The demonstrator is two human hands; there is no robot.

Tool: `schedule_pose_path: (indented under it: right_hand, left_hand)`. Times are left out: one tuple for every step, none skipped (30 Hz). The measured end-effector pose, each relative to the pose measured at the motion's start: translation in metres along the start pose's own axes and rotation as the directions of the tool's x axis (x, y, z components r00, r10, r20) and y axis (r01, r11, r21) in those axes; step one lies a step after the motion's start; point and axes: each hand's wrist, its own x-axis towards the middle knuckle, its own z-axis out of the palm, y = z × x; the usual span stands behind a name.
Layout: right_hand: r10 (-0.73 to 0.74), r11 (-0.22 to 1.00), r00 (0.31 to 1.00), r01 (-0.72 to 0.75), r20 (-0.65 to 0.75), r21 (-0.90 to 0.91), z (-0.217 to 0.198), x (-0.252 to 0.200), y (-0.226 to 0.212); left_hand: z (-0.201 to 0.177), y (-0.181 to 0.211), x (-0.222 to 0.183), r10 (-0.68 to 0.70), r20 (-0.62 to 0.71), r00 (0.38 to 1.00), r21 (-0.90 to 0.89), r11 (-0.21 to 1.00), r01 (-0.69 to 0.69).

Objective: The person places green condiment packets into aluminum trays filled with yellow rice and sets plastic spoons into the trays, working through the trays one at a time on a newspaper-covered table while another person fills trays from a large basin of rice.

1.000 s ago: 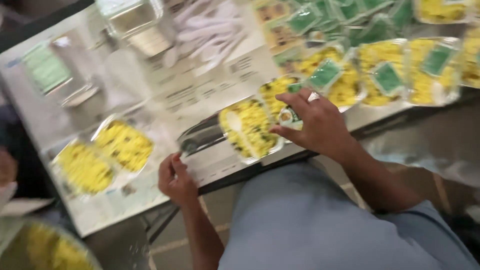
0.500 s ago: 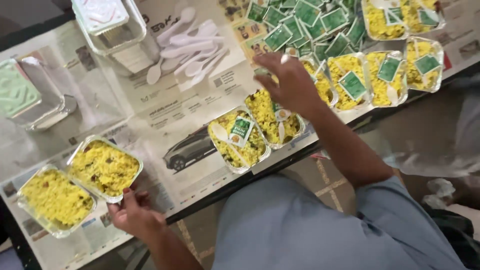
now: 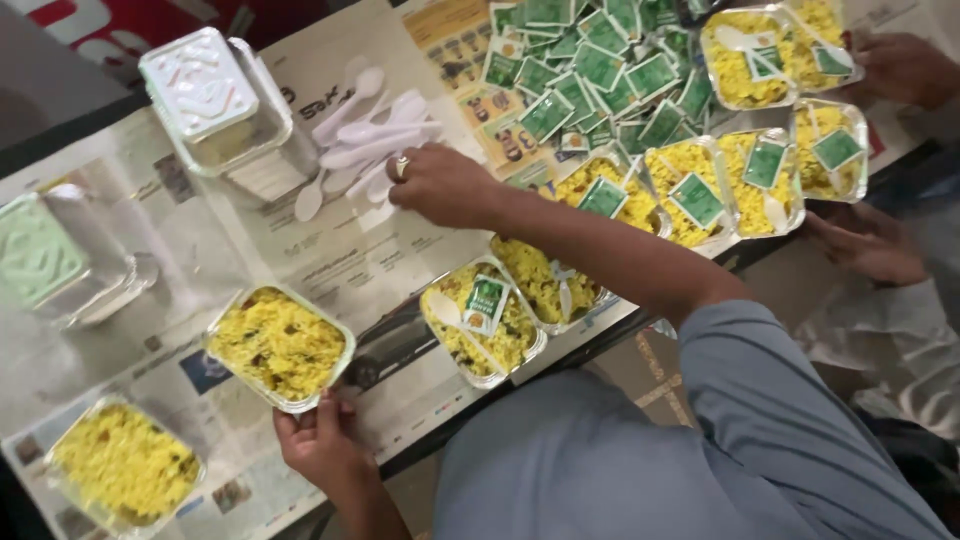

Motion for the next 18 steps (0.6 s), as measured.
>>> schedule_pose_path:
  right_hand:
    - [0.026,0.995,0.999,-0.023,-0.032,0.094,-0.005,-0.001,0.002]
    - [0.055,0.981,0.997,-0.043,-0.061,0.188,-0.011,-0.002,0.003]
    - [0.056,0.981,0.997,-0.045,-0.055,0.189,-0.018,-0.009,0.01]
    - [0.144,0.939,0.987,-0.116,-0.066,0.323,-0.025,-0.017,0.018]
    - [0.229,0.873,0.971,-0.173,-0.07,0.456,-0.031,-0.022,0.024]
    - [0.225,0.871,0.972,-0.17,-0.067,0.46,-0.041,-0.029,0.037]
    - [0.347,0.825,0.937,-0.286,-0.036,0.488,-0.051,-0.036,0.049]
    - [0.461,0.762,0.887,-0.396,0.0,0.512,-0.061,-0.044,0.061]
    - [0.471,0.758,0.882,-0.399,-0.009,0.515,-0.07,-0.055,0.069]
    - [0.461,0.737,0.885,-0.342,-0.063,0.583,-0.08,-0.068,0.078]
    - [0.458,0.712,0.881,-0.283,-0.12,0.643,-0.091,-0.082,0.087]
    - [0.473,0.708,0.871,-0.289,-0.129,0.644,-0.096,-0.092,0.092]
    - [0.569,0.607,0.818,-0.349,-0.083,0.714,-0.099,-0.101,0.096]
    - [0.651,0.493,0.758,-0.398,-0.025,0.774,-0.102,-0.11,0.098]
    - [0.659,0.488,0.752,-0.4,-0.027,0.776,-0.11,-0.109,0.095]
    - [0.659,0.528,0.752,-0.465,0.002,0.711,-0.118,-0.107,0.091]
    - [0.658,0.567,0.753,-0.52,0.029,0.639,-0.126,-0.104,0.087]
    - [0.662,0.564,0.749,-0.52,0.026,0.641,-0.127,-0.098,0.085]
  left_hand:
    - [0.008,0.0,-0.002,-0.03,0.032,0.999,0.031,0.999,0.029]
    - [0.015,-0.001,-0.003,-0.06,0.063,0.996,0.062,0.996,0.057]
    - [0.025,-0.001,-0.004,-0.067,0.061,0.996,0.062,0.996,0.063]
    - [0.034,-0.001,-0.006,-0.098,0.107,0.989,0.125,0.988,0.085]
    - [0.042,0.001,-0.007,-0.127,0.148,0.981,0.19,0.977,0.097]
    - [0.048,0.0,-0.004,-0.127,0.141,0.982,0.192,0.977,0.098]
    - [0.053,0.002,0.0,-0.154,0.205,0.966,0.26,0.961,0.098]
    - [0.058,0.004,0.003,-0.187,0.266,0.946,0.327,0.941,0.094]
    - [0.058,0.006,0.008,-0.186,0.276,0.943,0.335,0.938,0.087]
    - [0.058,0.008,0.013,-0.138,0.258,0.956,0.395,0.918,0.026]
    - [0.059,0.011,0.018,-0.091,0.25,0.964,0.455,0.89,-0.034]
    - [0.07,0.018,0.018,-0.093,0.266,0.96,0.463,0.885,-0.043]
    - [0.078,0.026,0.017,0.062,0.241,0.968,0.552,0.812,-0.189]
    - [0.086,0.034,0.015,0.219,0.236,0.947,0.632,0.705,-0.32]
    - [0.104,0.038,0.013,0.216,0.244,0.945,0.634,0.702,-0.324]
    - [0.121,0.042,0.01,0.268,0.384,0.884,0.677,0.569,-0.467]
    - [0.139,0.046,0.008,0.298,0.519,0.801,0.683,0.419,-0.598]
    - [0.169,0.041,0.003,0.297,0.525,0.798,0.681,0.416,-0.603]
